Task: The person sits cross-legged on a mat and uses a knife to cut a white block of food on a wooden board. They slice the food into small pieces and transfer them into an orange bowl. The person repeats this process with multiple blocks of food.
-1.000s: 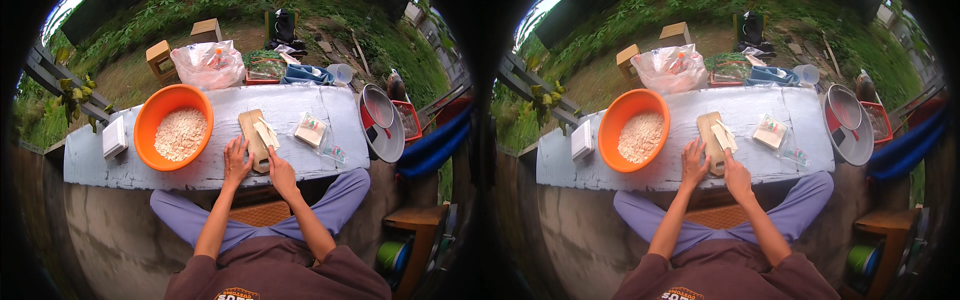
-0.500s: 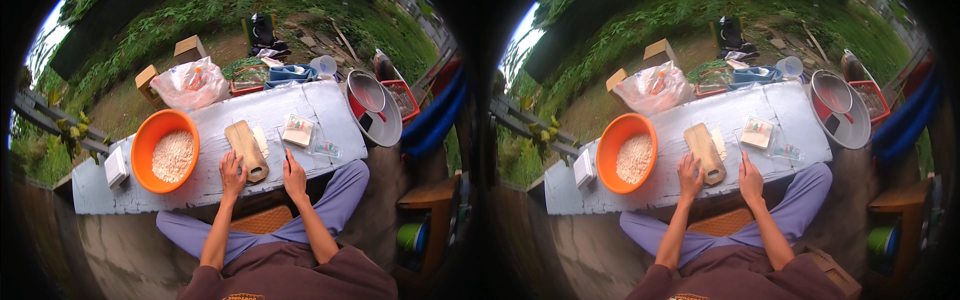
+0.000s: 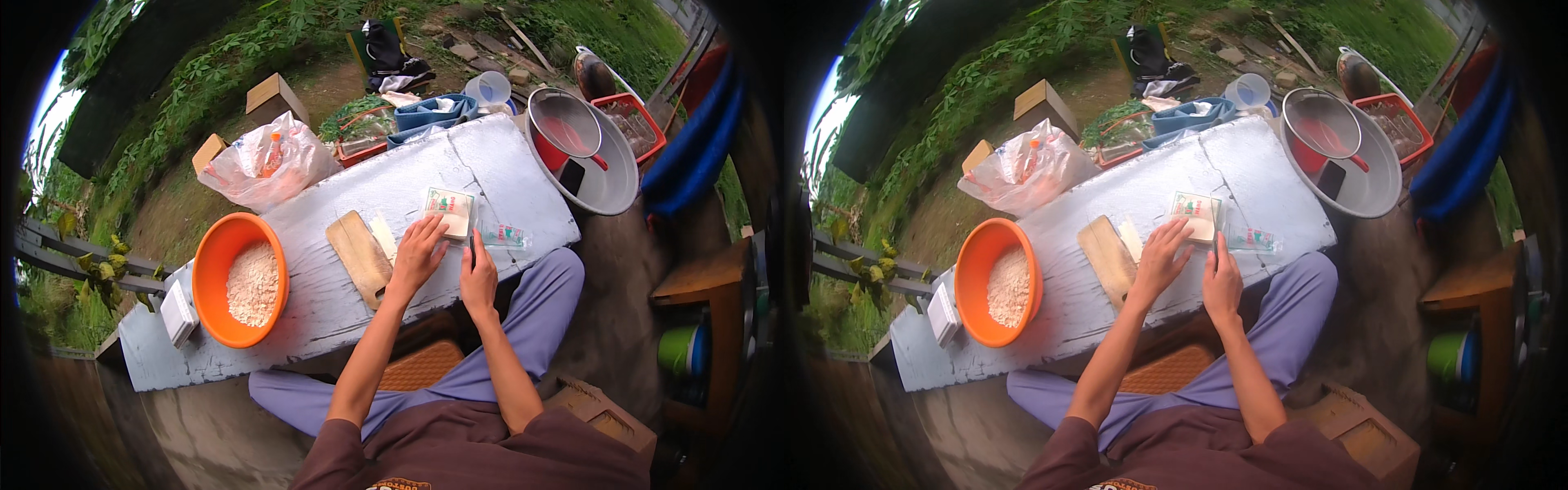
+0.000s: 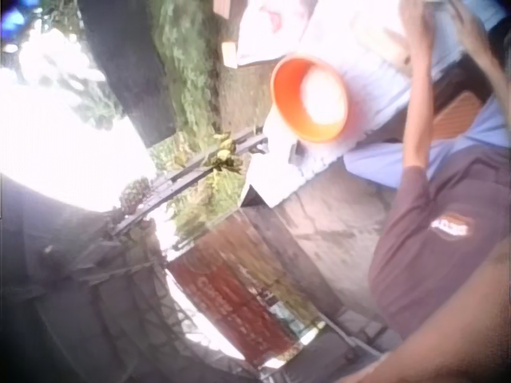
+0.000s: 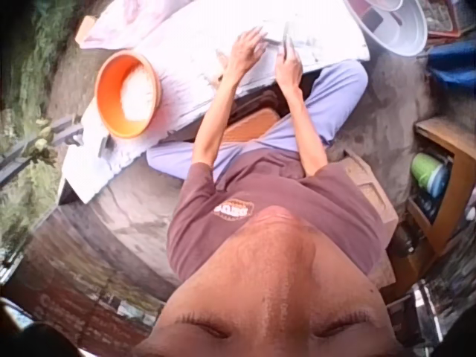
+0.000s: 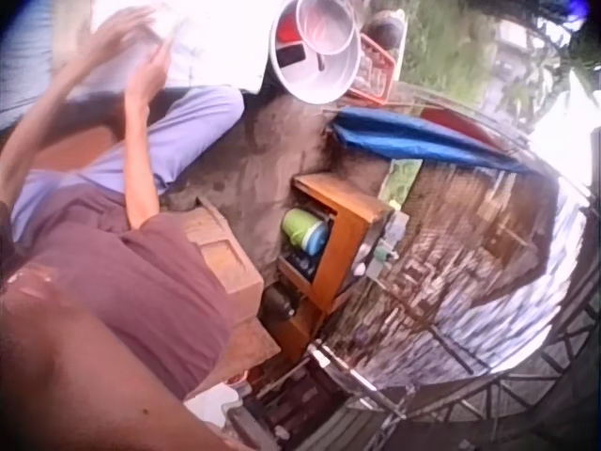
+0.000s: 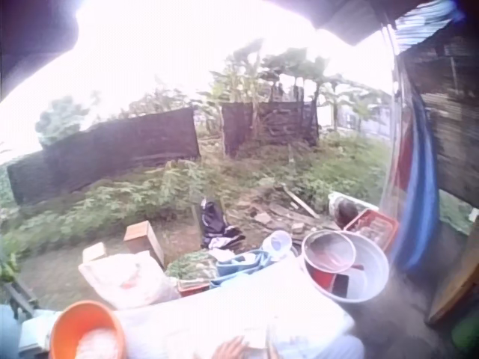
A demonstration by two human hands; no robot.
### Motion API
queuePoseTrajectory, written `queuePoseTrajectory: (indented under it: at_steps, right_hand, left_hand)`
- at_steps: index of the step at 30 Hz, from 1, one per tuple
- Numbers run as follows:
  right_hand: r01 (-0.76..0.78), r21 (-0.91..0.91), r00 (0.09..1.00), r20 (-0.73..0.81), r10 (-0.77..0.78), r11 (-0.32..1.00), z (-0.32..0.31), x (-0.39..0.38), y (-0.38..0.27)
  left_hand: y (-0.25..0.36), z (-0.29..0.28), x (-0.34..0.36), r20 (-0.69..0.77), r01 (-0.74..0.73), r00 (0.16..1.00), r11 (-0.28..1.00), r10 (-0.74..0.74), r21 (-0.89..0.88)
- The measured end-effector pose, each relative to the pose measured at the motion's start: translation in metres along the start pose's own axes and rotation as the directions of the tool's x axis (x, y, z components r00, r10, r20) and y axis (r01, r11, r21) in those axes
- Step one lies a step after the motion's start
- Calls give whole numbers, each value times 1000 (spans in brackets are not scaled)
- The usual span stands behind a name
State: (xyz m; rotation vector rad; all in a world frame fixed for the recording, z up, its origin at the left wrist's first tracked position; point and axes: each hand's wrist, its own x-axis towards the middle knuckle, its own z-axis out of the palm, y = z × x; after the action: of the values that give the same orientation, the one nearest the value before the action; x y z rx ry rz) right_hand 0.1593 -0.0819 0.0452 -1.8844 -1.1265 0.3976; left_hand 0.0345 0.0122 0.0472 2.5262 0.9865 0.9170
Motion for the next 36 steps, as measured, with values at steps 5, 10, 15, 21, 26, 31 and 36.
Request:
queuePoseTrajectory:
  at_steps: [5,10,15,21,26,31,36]
  right_hand:
    - [-58,-16,998,30,59,998,-9,6,3]
    - [-43,-31,999,1,43,999,-7,6,12]
    - [-14,2,999,-30,14,1000,-1,5,18]
    - [-2,1,1000,-26,2,1000,2,4,27]
    - [-27,-21,1000,1,27,999,1,5,29]
    - [2,-36,1000,6,-2,999,1,5,33]
    - [3,-48,1000,10,-2,999,1,6,34]
  left_hand:
    - [1,12,13,-3,65,998,997,-65,-35]
    - [8,14,21,-35,101,994,995,-101,-5]
    - [23,29,26,-102,154,985,977,-140,150]
    - [24,38,25,-156,181,975,975,-160,128]
    - [31,33,28,-117,185,979,965,-165,185]
    - [33,38,28,-122,209,975,951,-185,229]
    - [31,42,25,-149,189,976,955,-158,229]
